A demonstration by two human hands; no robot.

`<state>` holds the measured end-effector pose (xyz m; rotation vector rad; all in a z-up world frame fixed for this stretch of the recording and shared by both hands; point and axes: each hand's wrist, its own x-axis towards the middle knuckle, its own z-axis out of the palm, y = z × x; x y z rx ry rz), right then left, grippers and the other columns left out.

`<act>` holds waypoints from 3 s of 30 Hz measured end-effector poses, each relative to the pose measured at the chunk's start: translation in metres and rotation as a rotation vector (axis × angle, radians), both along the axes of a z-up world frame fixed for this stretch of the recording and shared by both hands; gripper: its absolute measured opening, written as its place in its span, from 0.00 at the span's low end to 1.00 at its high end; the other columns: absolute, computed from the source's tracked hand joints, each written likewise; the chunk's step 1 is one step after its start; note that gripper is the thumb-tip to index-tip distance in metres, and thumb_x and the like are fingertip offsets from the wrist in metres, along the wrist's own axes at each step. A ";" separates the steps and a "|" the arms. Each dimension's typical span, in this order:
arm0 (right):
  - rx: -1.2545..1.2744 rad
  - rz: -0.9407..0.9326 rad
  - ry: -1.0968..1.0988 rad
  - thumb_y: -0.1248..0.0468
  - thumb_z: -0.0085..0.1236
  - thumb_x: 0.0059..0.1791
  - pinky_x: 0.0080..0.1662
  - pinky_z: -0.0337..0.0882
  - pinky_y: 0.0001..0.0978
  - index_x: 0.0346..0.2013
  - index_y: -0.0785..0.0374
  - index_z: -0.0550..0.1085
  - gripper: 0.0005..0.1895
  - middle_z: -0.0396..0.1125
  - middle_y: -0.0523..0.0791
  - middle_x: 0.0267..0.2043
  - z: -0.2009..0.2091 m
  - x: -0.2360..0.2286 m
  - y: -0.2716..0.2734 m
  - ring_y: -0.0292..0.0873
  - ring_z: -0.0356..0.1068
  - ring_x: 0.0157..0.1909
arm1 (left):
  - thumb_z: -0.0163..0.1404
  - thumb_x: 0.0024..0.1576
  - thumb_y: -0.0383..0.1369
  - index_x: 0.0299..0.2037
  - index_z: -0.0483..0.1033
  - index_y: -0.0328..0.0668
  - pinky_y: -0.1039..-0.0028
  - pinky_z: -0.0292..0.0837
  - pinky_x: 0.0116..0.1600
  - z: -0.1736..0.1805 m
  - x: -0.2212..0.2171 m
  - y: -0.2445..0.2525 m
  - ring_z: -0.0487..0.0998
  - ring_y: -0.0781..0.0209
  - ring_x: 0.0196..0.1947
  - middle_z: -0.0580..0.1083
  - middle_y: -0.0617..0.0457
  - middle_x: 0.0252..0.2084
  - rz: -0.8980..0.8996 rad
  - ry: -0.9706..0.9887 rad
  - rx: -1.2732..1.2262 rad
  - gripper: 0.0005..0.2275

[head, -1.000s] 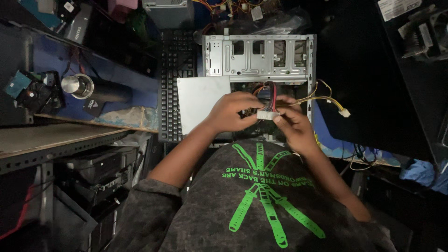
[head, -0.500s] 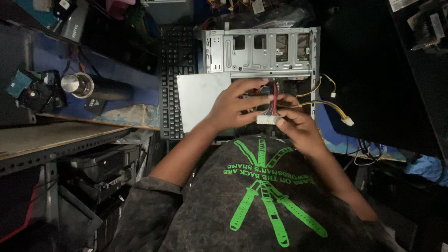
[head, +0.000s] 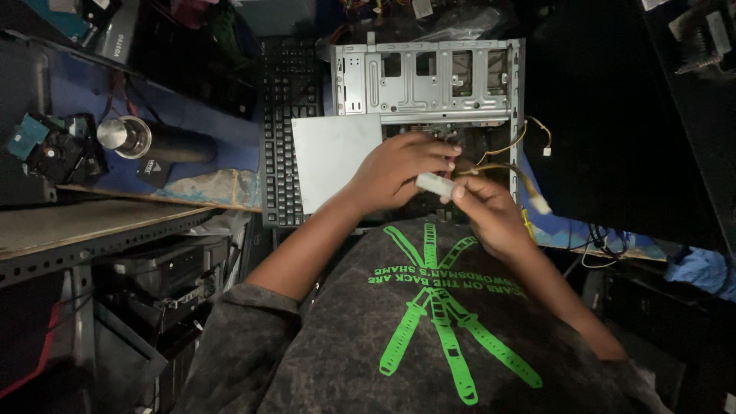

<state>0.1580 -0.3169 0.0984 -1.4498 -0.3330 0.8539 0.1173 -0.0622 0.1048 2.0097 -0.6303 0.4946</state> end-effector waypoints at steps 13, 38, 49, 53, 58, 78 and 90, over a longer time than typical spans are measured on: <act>-0.260 -0.197 -1.134 0.65 0.65 0.51 0.58 0.66 0.36 0.60 0.68 0.72 0.24 0.62 0.53 0.53 0.077 -0.008 0.037 0.50 0.64 0.56 | 0.52 0.64 0.36 0.50 0.79 0.44 0.64 0.71 0.64 0.002 -0.002 0.003 0.77 0.55 0.57 0.79 0.55 0.58 0.104 0.150 -0.252 0.09; 0.140 -0.081 -0.282 0.70 0.53 0.57 0.52 0.78 0.36 0.72 0.71 0.52 0.31 0.63 0.55 0.59 0.073 0.005 0.050 0.45 0.74 0.52 | 0.44 0.70 0.41 0.58 0.74 0.29 0.71 0.73 0.59 -0.030 -0.003 0.018 0.78 0.64 0.52 0.78 0.48 0.50 0.149 0.477 -0.811 0.19; -0.234 -0.019 -0.950 0.68 0.67 0.49 0.53 0.72 0.35 0.49 0.68 0.77 0.15 0.74 0.52 0.47 0.087 0.025 0.090 0.48 0.75 0.50 | 0.48 0.68 0.38 0.59 0.73 0.26 0.73 0.73 0.58 -0.044 -0.005 0.018 0.77 0.66 0.50 0.78 0.49 0.49 0.029 0.622 -0.831 0.19; -0.059 -0.049 -0.884 0.73 0.64 0.51 0.54 0.73 0.35 0.51 0.67 0.78 0.13 0.74 0.51 0.48 0.070 0.028 0.079 0.46 0.75 0.51 | 0.54 0.63 0.33 0.58 0.72 0.27 0.70 0.78 0.57 -0.037 -0.007 0.022 0.81 0.62 0.49 0.79 0.46 0.51 -0.096 0.620 -0.913 0.18; 0.054 0.032 -1.098 0.75 0.64 0.52 0.49 0.78 0.34 0.49 0.64 0.79 0.11 0.76 0.46 0.45 0.049 0.034 0.066 0.42 0.78 0.47 | 0.60 0.59 0.30 0.60 0.73 0.30 0.71 0.81 0.50 -0.027 -0.007 0.032 0.82 0.64 0.40 0.80 0.46 0.43 -0.398 0.658 -0.912 0.20; -0.050 -0.048 -0.049 0.70 0.61 0.52 0.43 0.73 0.25 0.48 0.71 0.76 0.11 0.74 0.45 0.39 -0.008 -0.010 0.016 0.34 0.73 0.39 | 0.68 0.50 0.32 0.38 0.73 0.37 0.79 0.66 0.31 -0.020 -0.008 0.007 0.70 0.74 0.26 0.72 0.58 0.30 -0.161 0.707 -0.367 0.15; -0.057 -0.204 -0.248 0.73 0.62 0.51 0.51 0.75 0.27 0.53 0.73 0.76 0.15 0.75 0.49 0.48 -0.023 -0.024 0.012 0.36 0.74 0.48 | 0.62 0.58 0.31 0.43 0.78 0.39 0.78 0.71 0.42 -0.002 -0.007 0.013 0.74 0.70 0.39 0.75 0.56 0.40 -0.285 0.560 -0.372 0.08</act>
